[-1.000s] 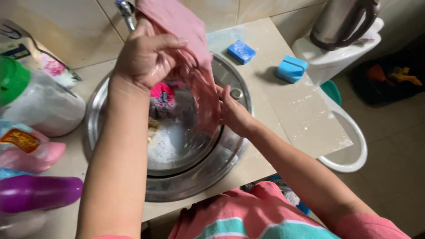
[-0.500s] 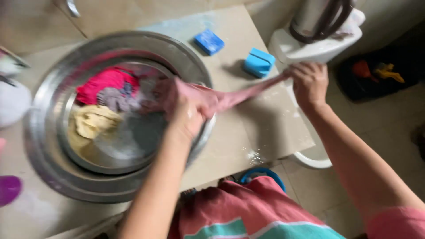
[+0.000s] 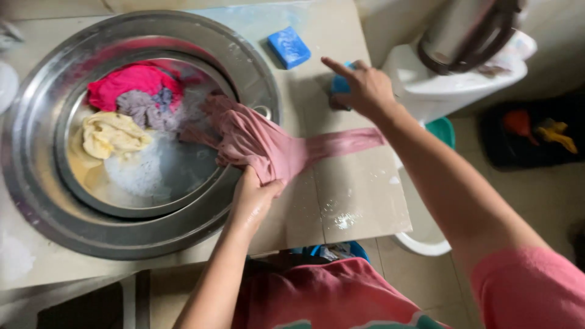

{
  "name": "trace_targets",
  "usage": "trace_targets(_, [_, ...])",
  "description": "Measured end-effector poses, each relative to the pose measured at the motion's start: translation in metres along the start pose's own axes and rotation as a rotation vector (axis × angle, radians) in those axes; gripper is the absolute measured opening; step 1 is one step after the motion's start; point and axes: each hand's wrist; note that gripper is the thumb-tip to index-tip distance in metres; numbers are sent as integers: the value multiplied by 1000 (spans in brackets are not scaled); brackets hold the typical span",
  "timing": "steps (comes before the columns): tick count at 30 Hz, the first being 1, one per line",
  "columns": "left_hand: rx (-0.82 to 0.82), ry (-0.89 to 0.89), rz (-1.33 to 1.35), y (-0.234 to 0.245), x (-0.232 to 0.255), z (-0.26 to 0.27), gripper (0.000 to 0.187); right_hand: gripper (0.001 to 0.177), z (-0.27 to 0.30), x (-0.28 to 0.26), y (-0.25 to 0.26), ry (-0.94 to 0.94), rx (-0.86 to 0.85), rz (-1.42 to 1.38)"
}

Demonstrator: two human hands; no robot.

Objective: The person is hand washing several items of clothing in a basin using a bar of soap and a scrub brush in a bathroom.

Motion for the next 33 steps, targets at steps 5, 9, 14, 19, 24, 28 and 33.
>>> trace_targets(5, [251,-194,-570,-1,19,16,55,54,-93,48,-43,449,179,-161])
trace_targets(9, [153,347,-471,-14,48,30,42,77,-133,-10,-26,513,214,-1])
trace_targets(14, [65,173,-108,-4,16,38,18,70,-155,-2,-65,479,211,263])
trace_targets(19, [54,178,-16,4,17,48,15,43,-70,-25,-70,290,258,-116])
trace_targets(24, [106,116,-234,7,6,47,19,58,99,-99,-91,-6,-70,-102])
trace_targets(28, [99,31,-533,20,9,47,25,33,126,-38,-53,205,353,690])
trace_targets(33, [13,-34,-575,25,20,48,21,36,117,0,-47,-119,438,49])
Point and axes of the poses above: each hand's wrist, its own z-axis away from the middle knuckle, its own y-axis out of the back of the hand, x = y × z, and after that the axes turned 5 degrees about -z, right-handed
